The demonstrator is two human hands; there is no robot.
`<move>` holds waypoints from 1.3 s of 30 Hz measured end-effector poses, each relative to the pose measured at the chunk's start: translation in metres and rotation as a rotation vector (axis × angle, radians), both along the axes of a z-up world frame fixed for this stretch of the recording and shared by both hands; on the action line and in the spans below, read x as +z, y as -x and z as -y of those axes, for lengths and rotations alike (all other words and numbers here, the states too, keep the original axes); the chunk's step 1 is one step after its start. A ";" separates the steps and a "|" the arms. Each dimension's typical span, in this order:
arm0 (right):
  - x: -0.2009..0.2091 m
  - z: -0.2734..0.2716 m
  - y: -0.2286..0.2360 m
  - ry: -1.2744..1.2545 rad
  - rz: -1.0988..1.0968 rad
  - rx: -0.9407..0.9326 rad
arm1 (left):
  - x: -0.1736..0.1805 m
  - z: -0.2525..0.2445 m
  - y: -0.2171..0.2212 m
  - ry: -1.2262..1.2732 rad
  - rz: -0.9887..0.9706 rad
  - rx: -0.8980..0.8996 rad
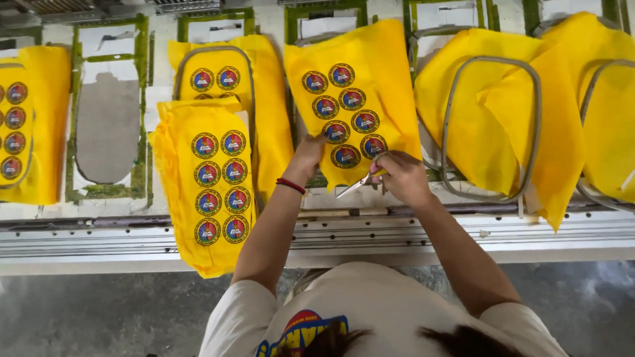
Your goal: Cutting out embroidered patches from yellow fabric sheets using scissors at an embroidery machine station.
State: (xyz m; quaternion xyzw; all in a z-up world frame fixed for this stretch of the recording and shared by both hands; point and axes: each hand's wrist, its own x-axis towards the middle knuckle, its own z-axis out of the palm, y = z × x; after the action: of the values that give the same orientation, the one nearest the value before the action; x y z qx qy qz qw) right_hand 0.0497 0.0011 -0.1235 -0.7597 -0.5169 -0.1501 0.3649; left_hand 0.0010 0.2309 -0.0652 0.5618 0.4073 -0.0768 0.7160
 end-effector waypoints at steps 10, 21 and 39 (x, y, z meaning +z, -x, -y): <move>-0.044 0.004 0.057 -0.016 -0.159 0.219 | -0.021 -0.008 0.078 -0.077 0.019 -0.041; 0.019 -0.038 -0.019 -0.152 -1.395 0.288 | -0.028 -0.026 0.117 -0.376 0.012 -0.333; -0.056 -0.208 -0.264 0.781 0.659 -0.059 | -0.079 -0.040 0.133 -0.809 0.098 -0.334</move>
State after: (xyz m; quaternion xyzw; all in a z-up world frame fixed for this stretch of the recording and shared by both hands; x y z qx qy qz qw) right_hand 0.3135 0.2092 -0.1797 -0.7661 -0.6003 -0.1875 -0.1327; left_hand -0.1324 0.2707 -0.1438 0.8580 0.2737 0.0007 0.4347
